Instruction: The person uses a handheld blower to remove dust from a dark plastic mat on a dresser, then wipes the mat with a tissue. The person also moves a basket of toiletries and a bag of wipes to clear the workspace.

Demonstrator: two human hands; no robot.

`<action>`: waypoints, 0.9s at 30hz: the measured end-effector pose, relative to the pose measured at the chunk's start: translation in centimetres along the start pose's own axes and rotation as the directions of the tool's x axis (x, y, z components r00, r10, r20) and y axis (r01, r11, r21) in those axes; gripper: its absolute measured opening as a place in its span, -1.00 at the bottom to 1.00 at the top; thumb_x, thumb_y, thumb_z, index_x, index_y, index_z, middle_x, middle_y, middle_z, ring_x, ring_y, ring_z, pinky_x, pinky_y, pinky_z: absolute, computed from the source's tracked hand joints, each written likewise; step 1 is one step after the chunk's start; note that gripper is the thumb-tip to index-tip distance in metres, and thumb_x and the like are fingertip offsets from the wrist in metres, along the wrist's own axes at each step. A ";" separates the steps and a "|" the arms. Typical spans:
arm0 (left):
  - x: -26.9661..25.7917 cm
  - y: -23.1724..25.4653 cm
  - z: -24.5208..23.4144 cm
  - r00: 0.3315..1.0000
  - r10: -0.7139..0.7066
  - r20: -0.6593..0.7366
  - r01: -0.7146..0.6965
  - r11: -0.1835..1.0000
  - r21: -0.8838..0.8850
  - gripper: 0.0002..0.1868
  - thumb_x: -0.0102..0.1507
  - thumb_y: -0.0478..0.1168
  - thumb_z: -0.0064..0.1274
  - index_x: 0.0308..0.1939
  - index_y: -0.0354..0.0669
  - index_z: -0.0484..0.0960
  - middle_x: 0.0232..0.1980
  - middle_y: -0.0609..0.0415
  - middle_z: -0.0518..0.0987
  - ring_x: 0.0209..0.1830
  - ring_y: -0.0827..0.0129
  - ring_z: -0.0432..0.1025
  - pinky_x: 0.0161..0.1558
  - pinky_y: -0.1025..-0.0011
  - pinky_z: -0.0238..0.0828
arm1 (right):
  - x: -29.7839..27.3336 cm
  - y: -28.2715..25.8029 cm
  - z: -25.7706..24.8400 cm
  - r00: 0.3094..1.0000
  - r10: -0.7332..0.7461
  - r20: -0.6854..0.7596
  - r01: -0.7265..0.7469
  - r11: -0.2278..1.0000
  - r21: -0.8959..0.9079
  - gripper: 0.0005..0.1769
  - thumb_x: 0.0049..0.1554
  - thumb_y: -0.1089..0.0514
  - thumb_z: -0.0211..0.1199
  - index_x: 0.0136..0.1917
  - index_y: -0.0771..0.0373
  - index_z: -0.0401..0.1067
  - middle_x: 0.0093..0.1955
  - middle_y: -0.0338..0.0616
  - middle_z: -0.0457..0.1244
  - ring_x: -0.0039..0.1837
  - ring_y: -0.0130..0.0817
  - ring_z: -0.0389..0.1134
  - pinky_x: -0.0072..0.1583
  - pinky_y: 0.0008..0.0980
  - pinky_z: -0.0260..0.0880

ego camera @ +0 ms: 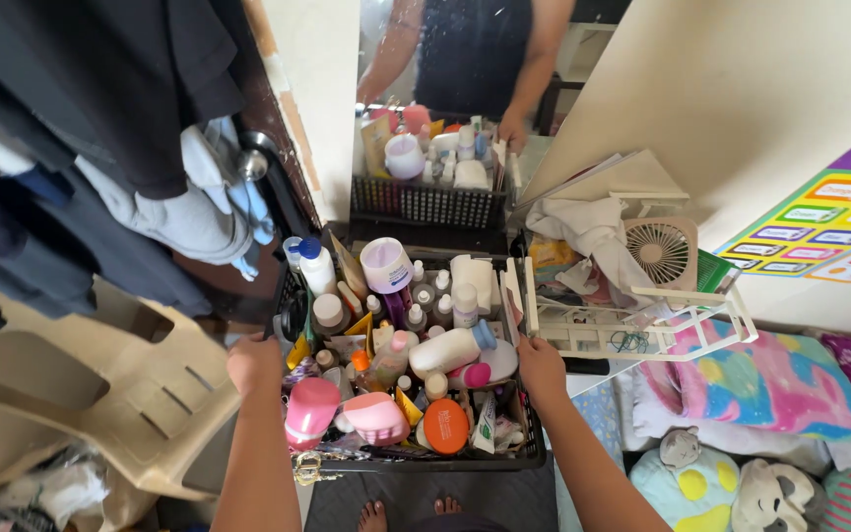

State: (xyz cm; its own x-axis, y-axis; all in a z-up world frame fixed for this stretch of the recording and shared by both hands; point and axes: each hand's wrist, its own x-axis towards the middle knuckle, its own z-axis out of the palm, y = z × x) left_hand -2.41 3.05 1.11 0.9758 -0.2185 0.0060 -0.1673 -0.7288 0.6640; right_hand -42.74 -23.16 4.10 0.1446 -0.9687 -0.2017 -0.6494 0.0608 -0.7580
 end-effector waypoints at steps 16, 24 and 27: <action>-16.4 -5.8 -8.6 0.942 -0.263 -0.206 0.259 0.965 -0.048 -0.69 0.13 -0.08 0.20 -0.15 -0.17 0.80 -0.22 -0.30 0.66 -0.14 -0.20 0.55 0.00 0.05 0.43 | -2.1 3.8 0.4 0.964 -0.174 0.201 0.140 0.975 0.172 -0.49 0.20 -0.10 0.22 -0.35 0.38 0.38 -0.48 -0.08 0.15 -0.35 -0.34 0.07 -0.25 -0.24 0.13; -23.8 -14.1 -11.4 0.911 -0.226 -0.346 0.185 0.972 -0.148 -0.69 0.12 -0.10 0.21 -0.16 -0.22 0.77 -0.27 -0.27 0.65 -0.21 -0.14 0.58 -0.06 0.14 0.50 | -7.1 4.5 0.7 0.899 -0.342 0.274 0.348 0.937 0.028 -0.37 0.17 -0.17 0.35 -0.38 0.40 0.26 -0.47 -0.08 0.04 -0.34 -0.38 -0.02 -0.26 -0.24 0.10; -27.9 -16.1 -14.9 0.905 -0.273 -0.328 0.237 0.961 -0.145 -0.68 0.13 -0.11 0.20 -0.15 -0.25 0.76 -0.28 -0.30 0.64 -0.23 -0.15 0.58 -0.09 0.12 0.49 | -11.3 6.5 0.9 0.900 -0.286 0.328 0.291 0.956 0.033 -0.50 0.13 -0.10 0.32 -0.38 0.35 0.33 -0.49 -0.14 0.13 -0.37 -0.42 0.07 -0.27 -0.23 0.12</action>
State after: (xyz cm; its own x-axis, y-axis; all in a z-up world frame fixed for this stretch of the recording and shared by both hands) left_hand -24.85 30.52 1.41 0.9744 0.2139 0.0694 0.0912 -0.6580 0.7475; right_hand -47.94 -11.64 0.93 0.5607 -0.8107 -0.1684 -0.5543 -0.2163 -0.8037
